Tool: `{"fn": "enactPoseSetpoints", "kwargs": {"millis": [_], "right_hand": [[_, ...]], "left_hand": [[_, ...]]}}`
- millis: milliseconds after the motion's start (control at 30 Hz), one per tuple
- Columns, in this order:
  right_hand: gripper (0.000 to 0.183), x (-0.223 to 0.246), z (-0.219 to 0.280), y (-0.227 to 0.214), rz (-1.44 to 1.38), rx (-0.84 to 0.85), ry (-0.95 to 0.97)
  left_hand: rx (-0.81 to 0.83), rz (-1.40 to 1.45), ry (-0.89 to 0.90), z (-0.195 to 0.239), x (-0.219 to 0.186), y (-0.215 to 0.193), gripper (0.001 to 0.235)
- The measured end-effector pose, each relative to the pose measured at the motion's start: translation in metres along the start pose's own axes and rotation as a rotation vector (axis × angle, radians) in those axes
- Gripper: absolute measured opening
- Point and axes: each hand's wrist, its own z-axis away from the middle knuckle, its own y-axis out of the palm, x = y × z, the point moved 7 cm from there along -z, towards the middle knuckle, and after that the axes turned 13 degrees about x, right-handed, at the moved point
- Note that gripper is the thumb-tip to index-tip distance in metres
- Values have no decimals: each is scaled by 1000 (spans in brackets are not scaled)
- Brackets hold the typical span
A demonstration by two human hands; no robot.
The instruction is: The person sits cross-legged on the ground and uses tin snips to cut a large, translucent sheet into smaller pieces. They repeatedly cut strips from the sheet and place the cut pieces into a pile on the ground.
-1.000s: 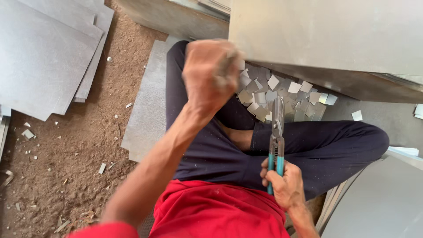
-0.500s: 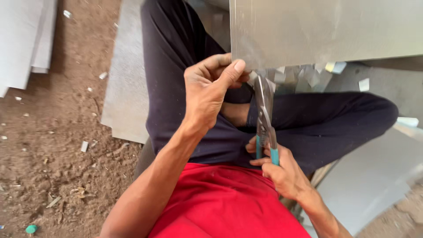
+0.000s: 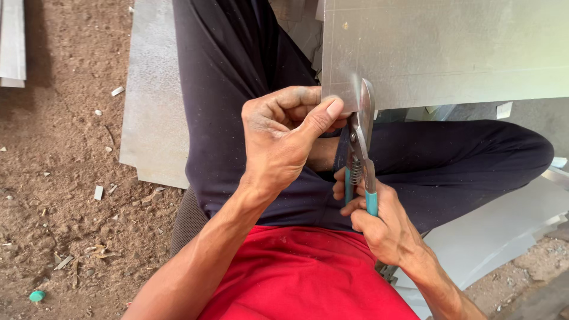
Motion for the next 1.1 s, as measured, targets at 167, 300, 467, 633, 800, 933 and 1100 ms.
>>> {"fn": "enactPoseSetpoints", "kwargs": {"millis": [167,300,467,633,800,933,1100], "right_hand": [[29,4,-2,-11,156,-108,-18],[17,1,-5,-14,157,-154,2],[22,-15,-3,-20,106,-155,-53],[57,-45,22,-21,-223,48,-54],[73,-99,65,-3,-461,-303,61],[72,-102,56,5,-566,-353,-53],[69,-81,46,-7,-531,-412,-127]], "left_hand": [[-22,-21,-1,8,6,-8,17],[-39,-207,17,-16,-19,3,14],[-153,-619,251,-77,-53,21,48],[-412,-385,362,-21,14,21,52],[55,-313,-267,-6,120,62,28],[115,-198,-390,-8,129,94,34],[164,-189,-289,-12,111,106,35]]}}
